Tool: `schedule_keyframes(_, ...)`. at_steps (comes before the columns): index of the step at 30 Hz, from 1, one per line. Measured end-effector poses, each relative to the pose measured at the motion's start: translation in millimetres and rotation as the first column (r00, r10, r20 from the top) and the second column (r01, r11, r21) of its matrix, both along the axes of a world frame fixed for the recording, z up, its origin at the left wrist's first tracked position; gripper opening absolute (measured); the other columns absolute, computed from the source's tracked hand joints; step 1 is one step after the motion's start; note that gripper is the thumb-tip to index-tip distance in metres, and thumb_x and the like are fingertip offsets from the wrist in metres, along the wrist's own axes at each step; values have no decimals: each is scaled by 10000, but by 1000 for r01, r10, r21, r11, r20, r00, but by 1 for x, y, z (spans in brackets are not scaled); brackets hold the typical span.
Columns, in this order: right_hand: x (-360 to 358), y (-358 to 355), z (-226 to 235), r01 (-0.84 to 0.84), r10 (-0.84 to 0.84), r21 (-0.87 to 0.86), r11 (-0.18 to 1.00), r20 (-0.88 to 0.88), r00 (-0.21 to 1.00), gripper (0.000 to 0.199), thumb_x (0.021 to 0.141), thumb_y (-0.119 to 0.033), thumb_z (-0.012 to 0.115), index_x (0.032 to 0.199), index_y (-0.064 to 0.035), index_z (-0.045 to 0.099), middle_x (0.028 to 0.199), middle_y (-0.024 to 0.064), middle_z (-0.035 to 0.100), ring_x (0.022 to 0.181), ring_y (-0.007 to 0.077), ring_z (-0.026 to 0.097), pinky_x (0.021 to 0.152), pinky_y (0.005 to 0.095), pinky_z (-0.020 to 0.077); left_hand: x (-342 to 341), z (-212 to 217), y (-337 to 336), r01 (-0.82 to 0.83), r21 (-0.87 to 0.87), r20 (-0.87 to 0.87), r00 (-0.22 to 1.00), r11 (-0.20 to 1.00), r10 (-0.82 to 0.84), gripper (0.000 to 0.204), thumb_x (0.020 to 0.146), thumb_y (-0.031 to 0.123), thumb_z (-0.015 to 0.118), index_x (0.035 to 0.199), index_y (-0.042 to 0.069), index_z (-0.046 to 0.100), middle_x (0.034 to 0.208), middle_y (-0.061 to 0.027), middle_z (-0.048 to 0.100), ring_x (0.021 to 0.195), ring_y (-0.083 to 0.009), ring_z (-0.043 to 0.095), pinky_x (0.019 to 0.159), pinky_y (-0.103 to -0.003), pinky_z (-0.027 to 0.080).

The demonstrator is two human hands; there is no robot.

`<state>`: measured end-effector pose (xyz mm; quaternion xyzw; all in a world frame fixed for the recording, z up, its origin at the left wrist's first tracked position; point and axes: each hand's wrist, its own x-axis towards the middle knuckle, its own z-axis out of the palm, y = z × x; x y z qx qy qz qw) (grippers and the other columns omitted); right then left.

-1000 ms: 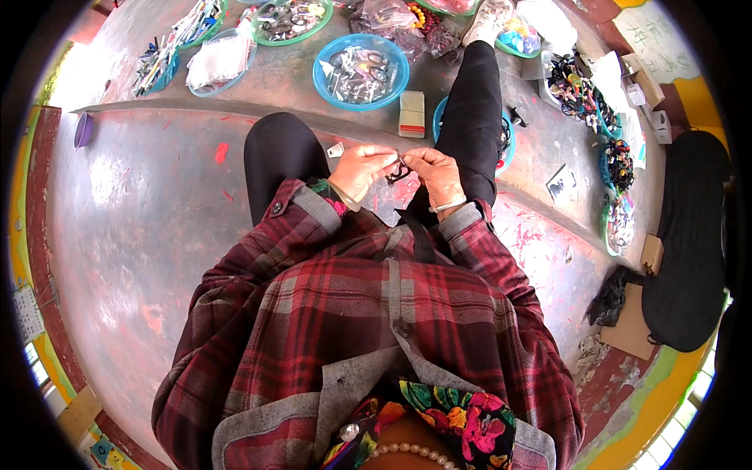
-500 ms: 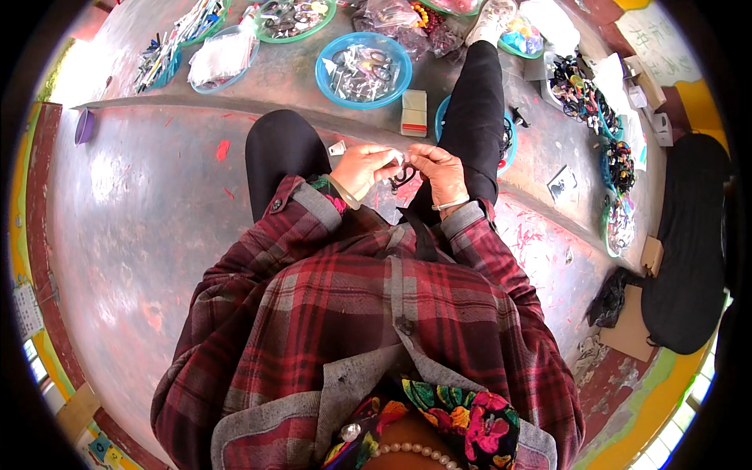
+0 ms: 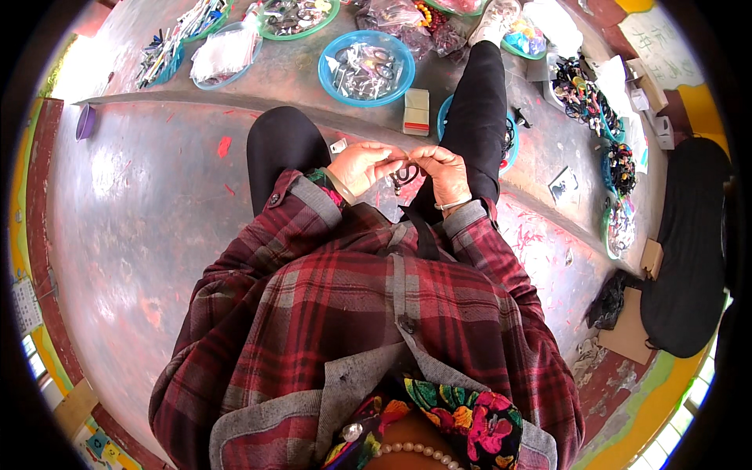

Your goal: The person sits on the floor and packs small hair accessories into clear plastic bags. They pick up items from nearby bowls, place them into bags, and seal them by hand. The person handles various items including hair clips and hair ties, organizing them into individual packages.

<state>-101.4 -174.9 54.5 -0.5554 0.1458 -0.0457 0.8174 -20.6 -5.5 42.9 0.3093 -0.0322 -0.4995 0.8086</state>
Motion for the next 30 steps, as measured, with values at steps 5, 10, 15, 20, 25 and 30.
schedule_keyframes(5, 0, -1, -4, -20, 24, -74, 997, 56, 998, 131, 753, 71, 532, 783, -3, 636, 775, 65, 630, 740, 124, 578, 721, 235, 448, 2, 1, -1, 25, -62, -31, 999, 998, -27, 270, 859, 93, 417, 1020, -101, 514, 1020, -173, 556, 974, -215, 539, 882, -296, 430)
schedule_keyframes(10, 0, 1, 1, -36, 59, -197, 980, 112, 992, 182, 728, 102, 493, 770, -2, 636, 757, 59, 621, 730, 124, 566, 702, 237, 441, 1, 7, 0, -49, -36, -141, 989, 998, 43, 273, 867, 146, 450, 992, -81, 534, 994, -155, 567, 956, -202, 547, 875, -292, 433)
schedule_keyframes(15, 0, 3, 0, -43, 82, -245, 968, 150, 985, 208, 710, 116, 477, 756, -8, 638, 745, 62, 616, 723, 130, 561, 688, 243, 441, -4, 11, -3, -64, 129, -13, 998, 990, 66, 207, 840, 102, 516, 970, -56, 552, 963, -138, 580, 905, -190, 570, 839, -273, 462)
schedule_keyframes(20, 0, 4, 3, -33, 75, -248, 968, 162, 984, 206, 709, 115, 479, 746, -7, 640, 748, 62, 619, 726, 131, 563, 688, 245, 443, -4, 5, -2, -74, 143, -11, 997, 987, 76, 175, 830, 41, 515, 965, -66, 547, 961, -135, 579, 890, -188, 575, 819, -263, 477)
schedule_keyframes(25, -1, 2, 0, -55, 99, -277, 959, 146, 984, 202, 717, 115, 483, 766, -5, 639, 776, 44, 610, 742, 112, 551, 692, 226, 423, -5, 6, -3, -91, 171, 2, 996, 981, 92, 177, 831, 36, 510, 969, -70, 543, 962, -131, 577, 890, -187, 574, 817, -269, 477)
schedule_keyframes(30, 0, 2, -1, -52, 76, -234, 971, 94, 993, 188, 730, 83, 484, 766, -14, 641, 761, 39, 614, 726, 105, 551, 668, 223, 425, -6, 8, -4, -112, 215, 31, 994, 970, 108, 169, 828, 39, 519, 952, -72, 550, 942, -131, 583, 881, -184, 576, 807, -273, 479)
